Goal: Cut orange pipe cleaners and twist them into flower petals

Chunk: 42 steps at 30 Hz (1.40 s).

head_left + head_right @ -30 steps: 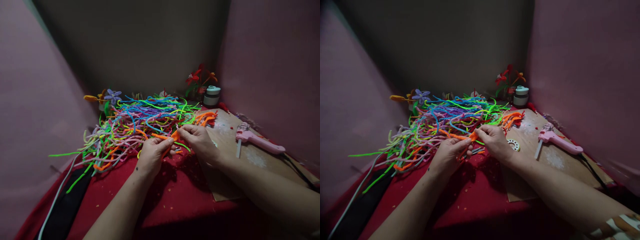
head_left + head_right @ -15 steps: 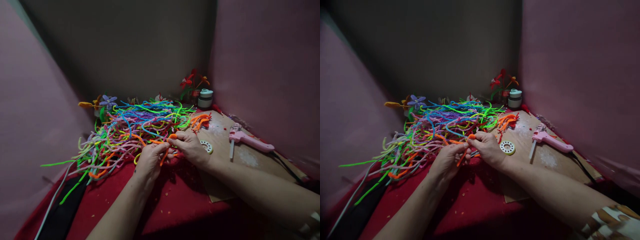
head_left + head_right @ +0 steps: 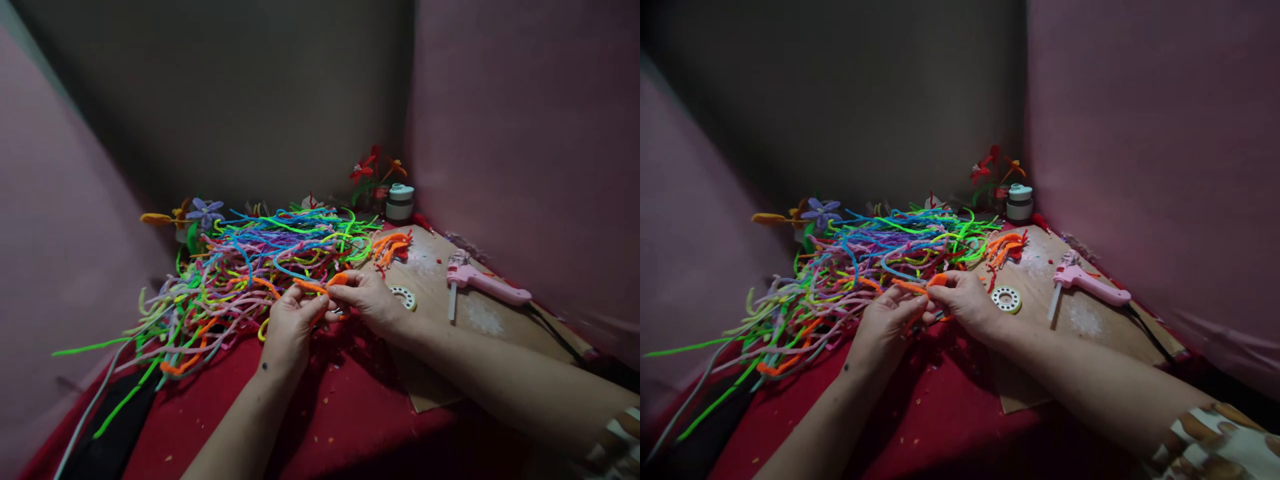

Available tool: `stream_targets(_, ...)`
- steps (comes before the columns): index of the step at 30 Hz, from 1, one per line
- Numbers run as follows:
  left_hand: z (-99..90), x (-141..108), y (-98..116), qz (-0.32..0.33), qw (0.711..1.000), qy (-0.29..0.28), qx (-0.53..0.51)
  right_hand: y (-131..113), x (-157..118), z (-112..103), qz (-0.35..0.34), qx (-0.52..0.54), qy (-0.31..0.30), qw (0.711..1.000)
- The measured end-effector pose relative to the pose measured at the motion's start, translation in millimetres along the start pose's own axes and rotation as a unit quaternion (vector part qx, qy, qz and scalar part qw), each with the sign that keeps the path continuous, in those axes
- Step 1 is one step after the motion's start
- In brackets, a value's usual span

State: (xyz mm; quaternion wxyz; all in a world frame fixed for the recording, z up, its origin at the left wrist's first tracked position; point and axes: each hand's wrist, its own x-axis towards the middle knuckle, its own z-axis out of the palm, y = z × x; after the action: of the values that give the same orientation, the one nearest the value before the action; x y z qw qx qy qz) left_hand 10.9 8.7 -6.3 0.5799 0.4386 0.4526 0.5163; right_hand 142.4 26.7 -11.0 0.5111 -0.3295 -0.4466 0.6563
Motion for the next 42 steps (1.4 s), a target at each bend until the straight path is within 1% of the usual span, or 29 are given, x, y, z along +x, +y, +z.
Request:
stream_targets(2,0.0,0,-1,0.005,1.000,0.005,0.006,1,0,0,0.004,-0.005,0.003,1.000)
stream_targets(7,2.2,0,1,0.009,1.000,0.006,-0.004,3,3,-3,-0.006,-0.010,-0.017,1.000)
stream_targets(10,3.8,-1,3,-0.002,1.000,0.013,-0.002,4,4,-4,-0.012,-0.038,-0.005,0.999)
stream_targets(13,3.8,-1,3,-0.005,1.000,0.005,0.011,5,5,-3,-0.008,-0.044,0.001,0.999)
stream_targets(17,2.6,1,2,0.017,0.999,-0.013,0.040,4,5,-3,0.002,-0.035,-0.013,0.999)
stream_targets(22,1.2,1,2,-0.008,0.998,-0.035,-0.046,5,4,-6,0.024,0.019,-0.059,0.998)
stream_targets(25,-0.6,1,2,-0.002,0.997,-0.052,-0.050,6,3,-6,0.021,0.036,-0.074,0.996)
stream_targets(28,-2.1,0,3,0.001,0.998,-0.047,-0.036,5,3,-5,-0.003,-0.011,-0.057,0.998)
stream_targets(30,-2.1,-1,4,0.006,0.999,-0.036,-0.014,2,2,-4,-0.006,-0.054,-0.037,0.998)
stream_targets(35,0.2,-2,5,0.061,0.995,-0.004,0.073,-4,-2,0,-0.019,-0.117,0.027,0.993)
stream_targets(37,-0.7,-3,2,0.087,0.990,0.018,0.107,-4,-2,1,-0.023,-0.126,0.032,0.991)
stream_targets(38,-1.9,-4,0,0.110,0.984,0.030,0.135,-4,-2,1,-0.018,-0.121,0.025,0.992)
stream_targets(39,-3.5,-5,-2,0.142,0.974,0.036,0.174,-3,-2,1,-0.011,-0.106,0.017,0.994)
stream_targets(40,-5.2,-6,-5,0.182,0.957,0.037,0.221,-1,-1,0,0.000,-0.086,0.008,0.996)
stream_targets(42,-8.0,-7,-8,0.265,0.909,0.024,0.321,2,1,-2,0.029,-0.039,-0.006,0.999)
